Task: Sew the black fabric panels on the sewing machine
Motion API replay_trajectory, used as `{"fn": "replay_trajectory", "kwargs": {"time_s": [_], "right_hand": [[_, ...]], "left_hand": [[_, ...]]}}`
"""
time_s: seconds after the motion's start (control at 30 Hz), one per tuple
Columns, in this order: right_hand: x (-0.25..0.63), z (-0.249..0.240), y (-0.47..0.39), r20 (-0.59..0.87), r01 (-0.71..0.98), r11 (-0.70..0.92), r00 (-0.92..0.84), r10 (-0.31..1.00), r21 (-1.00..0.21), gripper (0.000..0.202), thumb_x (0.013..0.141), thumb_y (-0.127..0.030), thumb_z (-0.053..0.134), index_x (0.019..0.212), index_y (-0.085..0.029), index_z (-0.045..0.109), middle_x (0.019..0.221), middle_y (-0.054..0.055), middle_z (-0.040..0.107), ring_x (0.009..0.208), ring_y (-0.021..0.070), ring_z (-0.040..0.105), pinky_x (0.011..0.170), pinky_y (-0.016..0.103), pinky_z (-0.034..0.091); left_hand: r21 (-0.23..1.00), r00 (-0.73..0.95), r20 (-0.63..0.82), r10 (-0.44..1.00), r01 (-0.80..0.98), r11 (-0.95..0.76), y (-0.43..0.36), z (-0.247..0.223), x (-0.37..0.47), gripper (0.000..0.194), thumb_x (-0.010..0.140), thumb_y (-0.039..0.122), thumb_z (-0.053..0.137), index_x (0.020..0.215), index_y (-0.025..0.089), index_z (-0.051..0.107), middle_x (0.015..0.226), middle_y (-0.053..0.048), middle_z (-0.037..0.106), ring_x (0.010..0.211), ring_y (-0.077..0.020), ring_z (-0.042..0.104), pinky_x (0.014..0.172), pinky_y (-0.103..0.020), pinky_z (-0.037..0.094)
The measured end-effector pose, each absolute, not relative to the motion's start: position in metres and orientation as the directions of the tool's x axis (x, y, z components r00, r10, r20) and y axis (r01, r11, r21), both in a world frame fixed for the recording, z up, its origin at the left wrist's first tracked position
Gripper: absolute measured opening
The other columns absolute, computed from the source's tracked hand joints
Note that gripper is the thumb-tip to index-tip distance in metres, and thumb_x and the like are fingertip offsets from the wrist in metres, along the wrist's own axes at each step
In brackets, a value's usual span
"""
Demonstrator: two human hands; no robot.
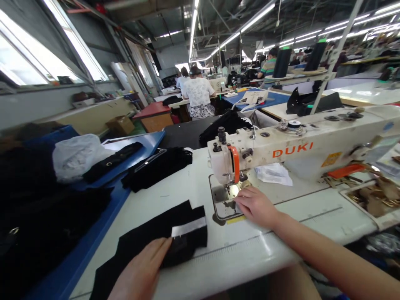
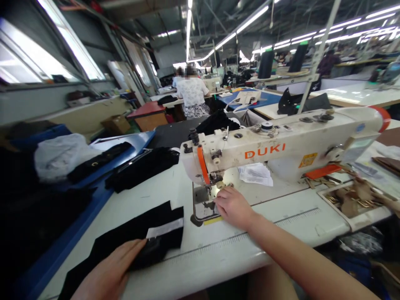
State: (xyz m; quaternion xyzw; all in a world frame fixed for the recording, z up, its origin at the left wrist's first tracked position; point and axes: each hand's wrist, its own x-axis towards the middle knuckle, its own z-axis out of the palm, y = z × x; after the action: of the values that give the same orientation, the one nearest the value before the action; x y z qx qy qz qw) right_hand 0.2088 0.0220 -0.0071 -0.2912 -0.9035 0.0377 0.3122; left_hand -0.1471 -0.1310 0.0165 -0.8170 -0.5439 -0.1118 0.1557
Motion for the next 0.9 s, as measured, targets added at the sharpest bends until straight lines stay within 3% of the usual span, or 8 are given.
{"fn": "replay_trajectory", "kwargs": {"time_s": [0.1,0.17,0.23,0.37,0.47,0.67,0.8,0.9], "right_hand": [[0.209,-0.009,0.022,0.553,0.49,0.826,-0.621,0.555,-0.278,0.023,0.092,-0.015,0.049,0.087,-0.018,0.071,0.084,0.009,0.065,0.083,0.0212,0.055,0.079,0.035,0.047],[0.208,-0.011,0.021,0.549,0.495,0.82,-0.617,0.564,-0.287,0.024,0.093,-0.015,0.048,0.089,-0.018,0.071,0.084,0.009,0.066,0.083,0.0217,0.056,0.078,0.036,0.048],[0.208,-0.013,0.021,0.547,0.505,0.814,-0.61,0.573,-0.289,0.025,0.092,-0.015,0.047,0.088,-0.019,0.071,0.085,0.009,0.066,0.082,0.0221,0.057,0.078,0.036,0.048],[0.208,-0.015,0.021,0.555,0.521,0.799,-0.586,0.59,-0.3,0.025,0.091,-0.013,0.047,0.086,-0.02,0.071,0.086,0.01,0.067,0.082,0.0219,0.059,0.078,0.036,0.05],[0.208,-0.018,0.02,0.563,0.519,0.8,-0.58,0.588,-0.301,0.024,0.09,-0.012,0.048,0.086,-0.021,0.07,0.086,0.009,0.067,0.08,0.0211,0.06,0.076,0.035,0.05],[0.213,-0.026,0.022,0.595,0.485,0.841,-0.611,0.522,-0.239,0.025,0.094,-0.019,0.046,0.099,-0.021,0.071,0.09,0.007,0.068,0.085,0.0214,0.063,0.077,0.034,0.051],[0.214,-0.028,0.024,0.618,0.463,0.867,-0.631,0.469,-0.186,0.027,0.097,-0.025,0.044,0.096,-0.021,0.071,0.091,0.007,0.07,0.083,0.021,0.064,0.074,0.033,0.051],[0.214,-0.029,0.025,0.618,0.461,0.871,-0.639,0.458,-0.169,0.029,0.098,-0.027,0.042,0.096,-0.021,0.071,0.091,0.007,0.07,0.082,0.0208,0.065,0.074,0.033,0.052]], "left_hand": [[-0.037,-0.011,0.528,0.849,0.999,0.035,-0.075,0.068,-0.183,0.04,0.075,0.013,0.043,0.107,0.025,0.064,0.099,-0.001,0.075,0.088,-0.0266,0.072,0.08,-0.046,0.062],[-0.022,-0.106,0.588,0.802,0.989,0.147,-0.028,0.106,-0.2,0.043,0.08,0.013,0.04,0.118,0.018,0.059,0.114,-0.009,0.069,0.107,-0.0329,0.065,0.089,-0.056,0.055],[-0.025,-0.119,0.573,0.811,0.987,0.162,0.015,0.129,-0.205,0.043,0.086,0.014,0.035,0.125,0.016,0.055,0.13,-0.011,0.061,0.123,-0.0312,0.055,0.102,-0.051,0.047],[0.013,-0.206,0.4,0.893,0.976,0.219,0.07,0.112,-0.19,0.044,0.092,0.027,0.042,0.129,0.005,0.049,0.142,-0.02,0.048,0.134,-0.0356,0.041,0.105,-0.052,0.04],[0.035,-0.33,0.372,0.867,0.939,0.343,0.081,0.071,-0.175,0.061,0.08,0.033,0.065,0.13,0.002,0.047,0.143,-0.034,0.04,0.134,-0.0454,0.038,0.098,-0.063,0.041],[-0.004,-0.346,0.382,0.857,0.927,0.376,0.021,0.049,-0.184,0.064,0.083,0.028,0.059,0.143,0.012,0.04,0.157,-0.02,0.026,0.145,-0.0319,0.022,0.113,-0.048,0.029],[-0.084,-0.342,0.418,0.842,0.908,0.41,-0.062,0.074,-0.237,0.058,0.087,0.028,0.05,0.141,0.008,0.042,0.155,-0.019,0.03,0.143,-0.0309,0.027,0.114,-0.047,0.028],[-0.071,-0.498,0.451,0.74,0.807,0.586,-0.117,0.093,-0.287,0.054,0.085,0.03,0.046,0.133,0.006,0.051,0.146,-0.023,0.043,0.135,-0.0363,0.04,0.107,-0.052,0.036]]}}
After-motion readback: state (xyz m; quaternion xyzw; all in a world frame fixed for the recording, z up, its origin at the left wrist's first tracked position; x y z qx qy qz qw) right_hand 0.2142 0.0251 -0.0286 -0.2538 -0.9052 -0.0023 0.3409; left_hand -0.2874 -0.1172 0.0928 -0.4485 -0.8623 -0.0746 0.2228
